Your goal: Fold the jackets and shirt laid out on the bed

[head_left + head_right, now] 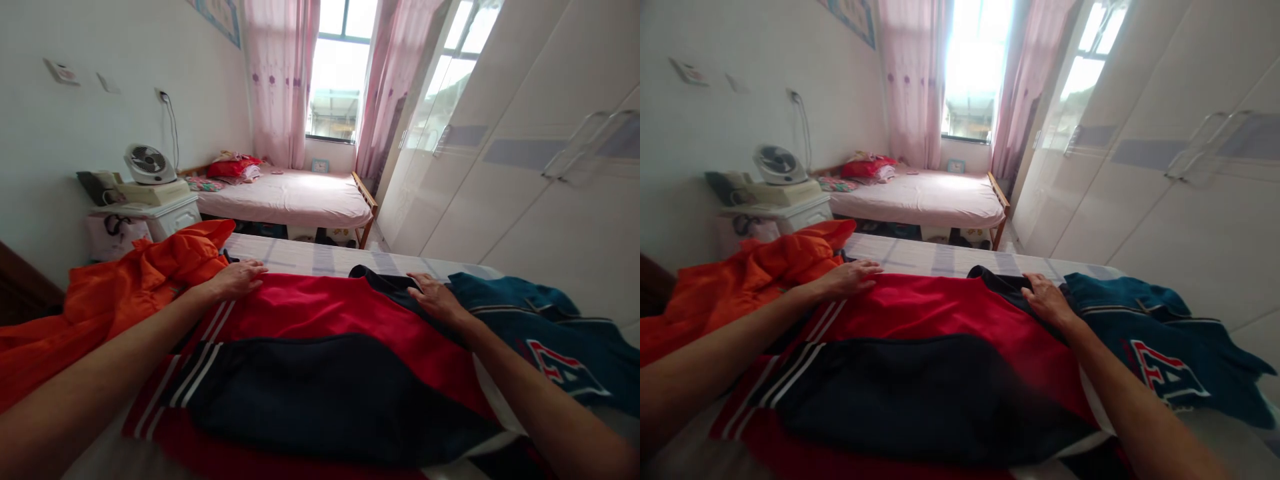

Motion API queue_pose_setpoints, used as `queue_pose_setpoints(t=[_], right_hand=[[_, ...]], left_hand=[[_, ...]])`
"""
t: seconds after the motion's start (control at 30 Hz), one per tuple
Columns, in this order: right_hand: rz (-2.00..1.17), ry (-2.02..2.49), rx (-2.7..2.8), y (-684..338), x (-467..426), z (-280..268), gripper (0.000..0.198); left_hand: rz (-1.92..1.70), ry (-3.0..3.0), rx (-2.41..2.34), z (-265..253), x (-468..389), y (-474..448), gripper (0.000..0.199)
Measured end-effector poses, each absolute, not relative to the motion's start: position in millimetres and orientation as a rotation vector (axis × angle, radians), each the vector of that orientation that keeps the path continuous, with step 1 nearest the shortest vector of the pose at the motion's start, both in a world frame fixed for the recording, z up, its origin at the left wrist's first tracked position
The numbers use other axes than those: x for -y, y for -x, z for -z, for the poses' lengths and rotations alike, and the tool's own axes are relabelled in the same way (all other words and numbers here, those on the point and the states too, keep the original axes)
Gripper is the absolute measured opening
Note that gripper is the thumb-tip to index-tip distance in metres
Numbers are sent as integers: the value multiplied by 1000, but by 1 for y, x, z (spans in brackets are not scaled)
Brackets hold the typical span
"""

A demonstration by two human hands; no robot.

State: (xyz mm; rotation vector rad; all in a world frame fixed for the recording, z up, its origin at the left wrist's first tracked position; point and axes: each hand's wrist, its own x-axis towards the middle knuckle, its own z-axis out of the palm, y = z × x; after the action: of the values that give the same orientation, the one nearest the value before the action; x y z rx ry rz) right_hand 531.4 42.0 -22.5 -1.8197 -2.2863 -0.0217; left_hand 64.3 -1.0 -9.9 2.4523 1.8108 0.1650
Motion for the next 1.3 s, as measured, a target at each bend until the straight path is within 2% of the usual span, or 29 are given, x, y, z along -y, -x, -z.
queue_pose_setpoints(t=[0.13,0.23,0.3,0.4,0.53,0.7,0.8,0.9,1.0,1.1,1.23,1.3], right_hand=[[7,1965,2276,-526,-86,37,50],[-28,2023,2293,-523,-101,43,51],[-41,2037,2309,-523,-105,45,43],[-2,2046,2290,-526,-106,44,29],[86,2007,2208,-532,-95,30,29],[162,1839,2139,-539,-50,-7,29],[228,1631,2114,-551,1,-20,26],[210,1580,2103,-569,55,-9,25],[53,1587,2147,-584,95,11,24],[-8,1630,2140,-586,114,17,23],[125,1680,2040,-579,124,6,29],[84,1667,2101,-578,130,6,29]], left_hand=[[-21,-2327,-1822,19,-28,-55,54],[63,-2283,-1834,20,-35,-51,39],[89,-2278,-1874,22,-36,-50,31],[69,-2288,-1978,26,-34,-51,29],[11,-2332,-2032,23,-27,-51,30],[-21,-2413,-1913,-10,-2,-45,27],[-118,-2506,-1877,-24,36,-42,31],[-207,-2634,-1867,-19,86,-38,35],[-220,-2695,-1796,-2,122,-35,37],[-280,-2674,-1768,5,133,-35,36],[-432,-2684,-1937,1,131,-35,35],[-366,-2725,-1920,5,133,-32,35]])
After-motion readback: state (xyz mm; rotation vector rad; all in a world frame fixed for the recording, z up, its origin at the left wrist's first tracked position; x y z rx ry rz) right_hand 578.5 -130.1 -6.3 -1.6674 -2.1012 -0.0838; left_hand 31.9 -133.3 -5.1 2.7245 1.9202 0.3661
